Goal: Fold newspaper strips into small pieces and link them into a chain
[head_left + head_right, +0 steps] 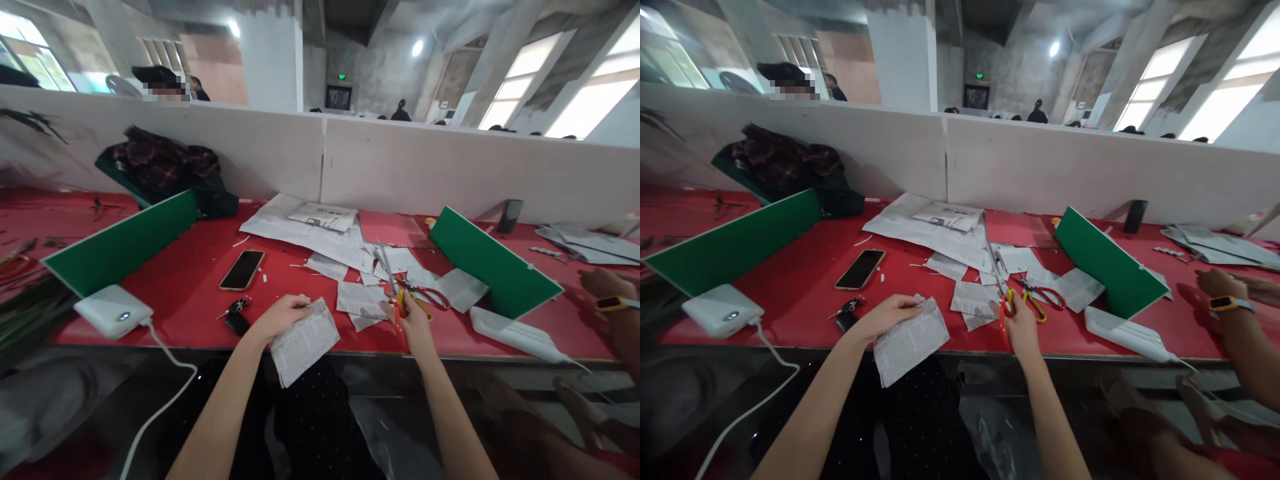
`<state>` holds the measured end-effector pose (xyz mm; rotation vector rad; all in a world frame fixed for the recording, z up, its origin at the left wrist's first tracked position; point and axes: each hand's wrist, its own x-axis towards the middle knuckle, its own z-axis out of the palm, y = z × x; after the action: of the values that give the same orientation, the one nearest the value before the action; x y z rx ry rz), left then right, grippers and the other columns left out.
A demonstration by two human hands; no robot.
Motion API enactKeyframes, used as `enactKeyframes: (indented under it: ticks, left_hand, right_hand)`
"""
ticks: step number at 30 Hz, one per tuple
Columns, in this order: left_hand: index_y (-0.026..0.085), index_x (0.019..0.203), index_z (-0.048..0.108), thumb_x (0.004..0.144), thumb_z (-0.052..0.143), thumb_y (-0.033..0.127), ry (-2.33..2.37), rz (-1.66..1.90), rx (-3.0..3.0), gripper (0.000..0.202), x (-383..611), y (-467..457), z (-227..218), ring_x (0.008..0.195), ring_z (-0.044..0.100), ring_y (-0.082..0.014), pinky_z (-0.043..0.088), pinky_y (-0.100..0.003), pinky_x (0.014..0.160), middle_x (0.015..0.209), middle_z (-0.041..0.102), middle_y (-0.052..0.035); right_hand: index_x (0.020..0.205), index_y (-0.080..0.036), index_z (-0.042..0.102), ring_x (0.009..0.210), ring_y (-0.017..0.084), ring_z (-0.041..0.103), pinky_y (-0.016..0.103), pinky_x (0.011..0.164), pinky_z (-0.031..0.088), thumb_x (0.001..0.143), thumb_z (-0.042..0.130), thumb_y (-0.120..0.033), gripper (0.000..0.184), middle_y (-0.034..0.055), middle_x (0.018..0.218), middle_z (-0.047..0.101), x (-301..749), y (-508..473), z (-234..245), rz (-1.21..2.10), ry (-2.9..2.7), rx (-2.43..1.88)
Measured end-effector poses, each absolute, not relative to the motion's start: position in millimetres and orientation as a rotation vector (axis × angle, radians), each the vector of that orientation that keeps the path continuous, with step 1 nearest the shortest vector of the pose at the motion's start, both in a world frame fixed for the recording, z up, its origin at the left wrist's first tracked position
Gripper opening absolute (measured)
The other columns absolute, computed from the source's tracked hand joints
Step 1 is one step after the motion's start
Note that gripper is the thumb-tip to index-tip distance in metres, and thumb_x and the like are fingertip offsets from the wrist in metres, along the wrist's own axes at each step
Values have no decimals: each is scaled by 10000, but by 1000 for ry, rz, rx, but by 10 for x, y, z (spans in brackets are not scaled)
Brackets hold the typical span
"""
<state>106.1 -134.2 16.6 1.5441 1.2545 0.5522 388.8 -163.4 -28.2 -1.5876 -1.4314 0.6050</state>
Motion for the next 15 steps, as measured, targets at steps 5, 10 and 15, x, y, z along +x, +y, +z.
enactKeyframes:
  ticks: [5,10,15]
  left_hand:
    - [201,903,695,707,555,360,1254,535,1582,289,1071,-1381,198,940,572,-253,385,-308,813,971,679,-48]
    - [190,887,695,703,558,372,1247,549,1608,292,1120,-1367,181,923,573,-253,393,-314,807,964,675,-61]
    - [191,822,696,701,569,371,1230,643,1542,252,1186,-1366,227,854,594,-240,413,-303,742,885,687,-53]
  right_hand:
    - [876,-149,598,682,215,584,288,597,413,741,503,-451,344,73,751,642,4540,-1542,-15,318,-1497,-1952]
    - [947,-102,633,847,281,621,292,623,411,763,482,-404,384,184,914,661,5221,-1155,47,129,-1577,-2553]
    - [859,-94,681,819,276,643,278,593,415,716,555,-333,305,199,888,678,5584,-741,-10,212,-1586,-2624]
